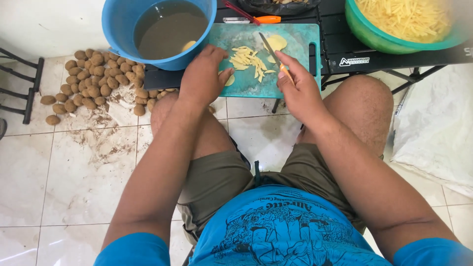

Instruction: Slicing peeled potatoes into thin strips for fries using a knife on a cutting board

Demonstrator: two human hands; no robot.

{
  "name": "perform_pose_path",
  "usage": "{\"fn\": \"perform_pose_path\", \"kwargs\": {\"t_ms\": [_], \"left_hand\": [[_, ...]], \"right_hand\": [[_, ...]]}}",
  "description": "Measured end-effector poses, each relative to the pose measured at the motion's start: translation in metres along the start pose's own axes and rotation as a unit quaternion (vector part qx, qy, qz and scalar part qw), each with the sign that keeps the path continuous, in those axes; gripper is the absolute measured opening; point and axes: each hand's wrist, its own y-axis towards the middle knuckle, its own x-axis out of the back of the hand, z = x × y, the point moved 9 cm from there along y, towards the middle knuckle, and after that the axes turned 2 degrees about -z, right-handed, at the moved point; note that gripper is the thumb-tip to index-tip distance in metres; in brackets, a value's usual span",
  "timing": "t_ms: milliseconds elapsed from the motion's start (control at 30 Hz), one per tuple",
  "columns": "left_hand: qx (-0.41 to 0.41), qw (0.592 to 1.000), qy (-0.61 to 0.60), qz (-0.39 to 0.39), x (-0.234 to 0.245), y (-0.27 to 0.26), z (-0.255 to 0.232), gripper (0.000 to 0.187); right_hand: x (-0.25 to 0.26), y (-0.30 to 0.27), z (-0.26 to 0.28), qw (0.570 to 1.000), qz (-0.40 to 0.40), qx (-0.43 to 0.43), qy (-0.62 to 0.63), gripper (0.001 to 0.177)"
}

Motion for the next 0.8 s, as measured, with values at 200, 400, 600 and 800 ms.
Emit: {"fn": "perform_pose_path", "kwargs": {"t_ms": [200, 400, 600, 800], "left_hand": [[0.010, 0.997, -0.078, -0.013, -0.005, -0.021, 0.004, 0.031], [0.107, 0.926, -0.362, 0.003, -0.032, -0.026, -0.004, 0.027], [0.164, 0.850, -0.498, 0.038, -0.046, -0.015, 0.007, 0.025], [0.206, 0.827, -0.524, -0.007, -0.033, -0.008, 0.017, 0.019]], "right_hand": [[-0.038, -0.019, -0.014, 0.994, 0.037, -0.055, 0.084, 0.042], [-0.063, -0.018, -0.014, 0.950, 0.016, -0.137, 0.281, 0.035], [-0.069, -0.016, -0.021, 0.952, 0.025, -0.127, 0.279, 0.030], [-0.065, -0.020, -0.021, 0.959, 0.032, -0.129, 0.249, 0.029]]}}
